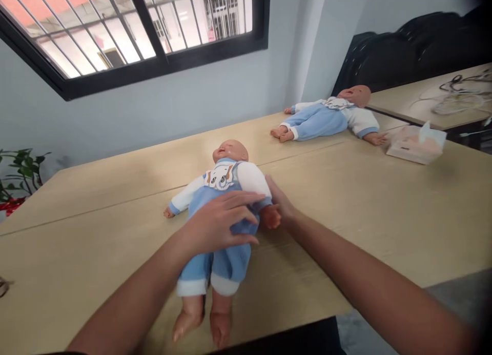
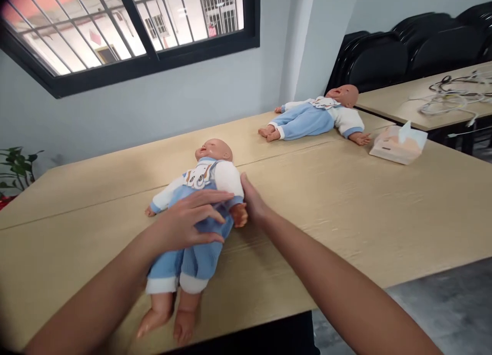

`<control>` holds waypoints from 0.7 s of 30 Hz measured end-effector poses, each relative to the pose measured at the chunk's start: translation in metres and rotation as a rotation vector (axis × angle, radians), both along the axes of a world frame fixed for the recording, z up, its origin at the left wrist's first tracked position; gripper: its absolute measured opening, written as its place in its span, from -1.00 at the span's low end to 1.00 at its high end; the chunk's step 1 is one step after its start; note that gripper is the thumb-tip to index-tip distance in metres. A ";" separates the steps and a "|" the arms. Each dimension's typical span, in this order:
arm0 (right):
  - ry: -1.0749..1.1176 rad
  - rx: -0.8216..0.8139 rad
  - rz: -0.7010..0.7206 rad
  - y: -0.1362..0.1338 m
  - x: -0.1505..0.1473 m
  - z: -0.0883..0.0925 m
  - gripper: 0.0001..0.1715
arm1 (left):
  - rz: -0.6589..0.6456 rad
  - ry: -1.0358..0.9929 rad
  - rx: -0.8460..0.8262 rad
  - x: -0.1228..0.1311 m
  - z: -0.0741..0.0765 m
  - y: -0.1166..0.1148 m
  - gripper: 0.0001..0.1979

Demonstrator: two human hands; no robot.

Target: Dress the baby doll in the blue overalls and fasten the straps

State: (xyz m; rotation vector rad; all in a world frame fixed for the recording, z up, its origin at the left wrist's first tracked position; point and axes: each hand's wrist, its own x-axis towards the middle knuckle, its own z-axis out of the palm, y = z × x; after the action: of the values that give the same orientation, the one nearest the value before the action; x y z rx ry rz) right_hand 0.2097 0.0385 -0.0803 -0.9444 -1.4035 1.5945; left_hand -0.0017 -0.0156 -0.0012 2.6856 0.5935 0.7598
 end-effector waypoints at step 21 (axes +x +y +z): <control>-0.815 0.950 -0.339 -0.069 -0.014 0.034 -0.50 | 0.728 0.052 -0.122 -0.127 -0.097 -0.152 -0.91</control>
State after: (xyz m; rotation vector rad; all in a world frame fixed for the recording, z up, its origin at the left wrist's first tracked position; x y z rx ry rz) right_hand 0.1954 -0.0304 -0.0466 -1.1487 -2.0822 0.1350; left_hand -0.1288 -0.1678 -0.0982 2.3583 1.6132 0.7754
